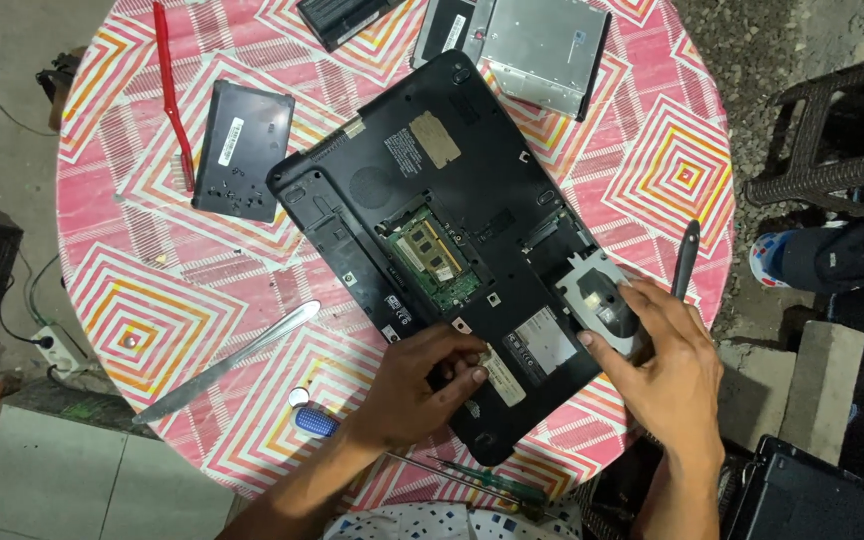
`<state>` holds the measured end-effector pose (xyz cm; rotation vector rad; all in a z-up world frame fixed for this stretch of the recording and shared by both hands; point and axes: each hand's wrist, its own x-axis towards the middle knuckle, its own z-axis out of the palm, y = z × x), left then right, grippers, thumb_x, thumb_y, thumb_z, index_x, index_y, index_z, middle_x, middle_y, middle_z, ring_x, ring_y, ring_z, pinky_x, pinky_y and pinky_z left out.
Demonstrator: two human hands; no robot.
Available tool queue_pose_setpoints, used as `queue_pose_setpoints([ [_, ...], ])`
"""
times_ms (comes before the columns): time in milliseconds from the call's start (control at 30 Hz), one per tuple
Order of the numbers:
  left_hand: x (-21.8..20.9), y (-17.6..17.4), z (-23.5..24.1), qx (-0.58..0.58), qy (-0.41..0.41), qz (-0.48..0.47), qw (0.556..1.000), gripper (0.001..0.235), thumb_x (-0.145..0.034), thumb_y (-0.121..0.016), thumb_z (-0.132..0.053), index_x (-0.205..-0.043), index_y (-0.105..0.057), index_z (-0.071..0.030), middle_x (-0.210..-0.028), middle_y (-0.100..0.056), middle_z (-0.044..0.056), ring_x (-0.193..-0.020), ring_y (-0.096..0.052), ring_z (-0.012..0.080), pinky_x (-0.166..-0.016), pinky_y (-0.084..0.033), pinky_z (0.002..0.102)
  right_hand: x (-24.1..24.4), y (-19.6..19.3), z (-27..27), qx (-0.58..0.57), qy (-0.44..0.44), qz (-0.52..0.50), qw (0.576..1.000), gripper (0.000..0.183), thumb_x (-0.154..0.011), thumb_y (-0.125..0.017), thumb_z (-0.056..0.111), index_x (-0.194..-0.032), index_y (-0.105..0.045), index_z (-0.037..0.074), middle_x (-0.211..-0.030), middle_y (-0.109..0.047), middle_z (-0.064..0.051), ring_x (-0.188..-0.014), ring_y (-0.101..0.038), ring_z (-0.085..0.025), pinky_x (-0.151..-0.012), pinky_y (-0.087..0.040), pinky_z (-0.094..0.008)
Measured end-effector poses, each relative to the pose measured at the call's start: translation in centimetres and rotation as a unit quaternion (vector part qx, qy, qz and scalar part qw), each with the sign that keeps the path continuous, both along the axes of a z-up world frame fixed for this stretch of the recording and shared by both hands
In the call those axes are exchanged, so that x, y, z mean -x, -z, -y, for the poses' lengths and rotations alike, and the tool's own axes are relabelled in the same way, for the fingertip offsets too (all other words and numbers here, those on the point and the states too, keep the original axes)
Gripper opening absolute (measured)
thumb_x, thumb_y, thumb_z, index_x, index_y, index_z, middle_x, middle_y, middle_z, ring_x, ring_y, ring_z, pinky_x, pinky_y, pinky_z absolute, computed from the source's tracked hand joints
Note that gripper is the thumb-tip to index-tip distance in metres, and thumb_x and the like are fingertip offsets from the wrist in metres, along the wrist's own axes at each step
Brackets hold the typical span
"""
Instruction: The person assembles a laptop by first connecting internal cables on the motherboard using a screwdriver. They then attach the keyboard assembly to the main body, press it into place, and flip the laptop over. Finally, they insert the battery into the bottom compartment and secure it.
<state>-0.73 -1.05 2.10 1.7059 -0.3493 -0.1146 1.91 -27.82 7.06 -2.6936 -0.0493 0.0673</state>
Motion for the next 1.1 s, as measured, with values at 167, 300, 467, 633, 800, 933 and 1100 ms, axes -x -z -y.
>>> queue_pose_setpoints([
  [167,-0.1,0.0,0.0,0.000,0.005,-0.011,1.000,0.026,-0.100,-0.058,-0.027,-0.112,-0.067,-0.007,-0.094,-0.066,0.006,-0.078,-0.063,0.0147,-0.068,-0.053,0.028,-0.5,0.7,-0.4,0.044,-0.031,0.037,0.998,0.054,-0.084,-0.072,0.040,-0.128,-0.069,0.008,-0.136,-0.063,-0.008,-0.127,-0.056,-0.029,-0.101,-0.046,-0.047],
  [300,0.0,0.2,-0.1,-0.035,0.014,-0.007,0.999,0.027,-0.099,-0.056,-0.030,-0.111,-0.066,-0.007,-0.097,-0.068,0.006,-0.081,-0.064,0.0148,-0.070,-0.055,0.027,-1.3,0.7,-0.4,0.066,-0.022,0.010,0.998,0.061,-0.081,-0.071,0.044,-0.131,-0.068,0.009,-0.137,-0.062,-0.011,-0.126,-0.054,-0.034,-0.098,-0.046,-0.050],
  [467,-0.1,0.6,0.1,-0.021,0.008,0.016,1.000,0.028,-0.101,-0.054,-0.030,-0.109,-0.066,-0.006,-0.094,-0.066,0.006,-0.078,-0.064,0.0147,-0.068,-0.056,0.027,-1.7,0.8,-0.6,0.083,0.000,-0.015,0.996,0.063,-0.080,-0.071,0.045,-0.132,-0.067,0.010,-0.138,-0.060,-0.011,-0.127,-0.051,-0.035,-0.095,-0.046,-0.053],
  [633,-0.4,-0.4,-0.2,0.001,0.014,-0.013,1.000,0.025,-0.100,-0.058,-0.028,-0.108,-0.068,-0.006,-0.095,-0.067,0.006,-0.076,-0.064,0.0160,-0.066,-0.052,0.029,-1.8,1.3,-0.7,0.072,-0.022,0.030,0.997,0.059,-0.081,-0.075,0.044,-0.127,-0.068,0.008,-0.138,-0.062,-0.008,-0.125,-0.054,-0.033,-0.097,-0.046,-0.048],
  [800,-0.3,0.2,0.0,-0.007,-0.002,0.007,1.000,0.021,-0.098,-0.061,-0.023,-0.108,-0.069,-0.006,-0.088,-0.065,0.004,-0.070,-0.060,0.0113,-0.062,-0.049,0.025,-2.1,1.9,-0.2,0.017,-0.058,0.047,0.997,0.057,-0.081,-0.079,0.040,-0.127,-0.069,0.009,-0.134,-0.061,-0.011,-0.123,-0.054,-0.031,-0.095,-0.048,-0.047],
  [933,0.0,1.3,0.3,-0.023,0.001,0.018,1.000,0.026,-0.099,-0.057,-0.027,-0.109,-0.068,-0.005,-0.091,-0.066,0.005,-0.067,-0.059,0.0098,-0.058,-0.050,0.022,-2.5,1.9,-0.1,0.011,-0.073,0.042,0.996,0.055,-0.083,-0.078,0.037,-0.128,-0.068,0.007,-0.132,-0.061,-0.014,-0.119,-0.052,-0.033,-0.098,-0.045,-0.045],
  [1100,0.1,2.1,0.4,-0.037,-0.002,0.044,0.998,0.026,-0.099,-0.056,-0.028,-0.108,-0.067,-0.006,-0.088,-0.066,0.004,-0.065,-0.060,0.0099,-0.056,-0.052,0.022,-3.0,1.6,-0.6,0.027,-0.087,0.032,0.995,0.052,-0.085,-0.075,0.038,-0.128,-0.069,0.007,-0.133,-0.059,-0.014,-0.119,-0.050,-0.036,-0.097,-0.045,-0.049],
])
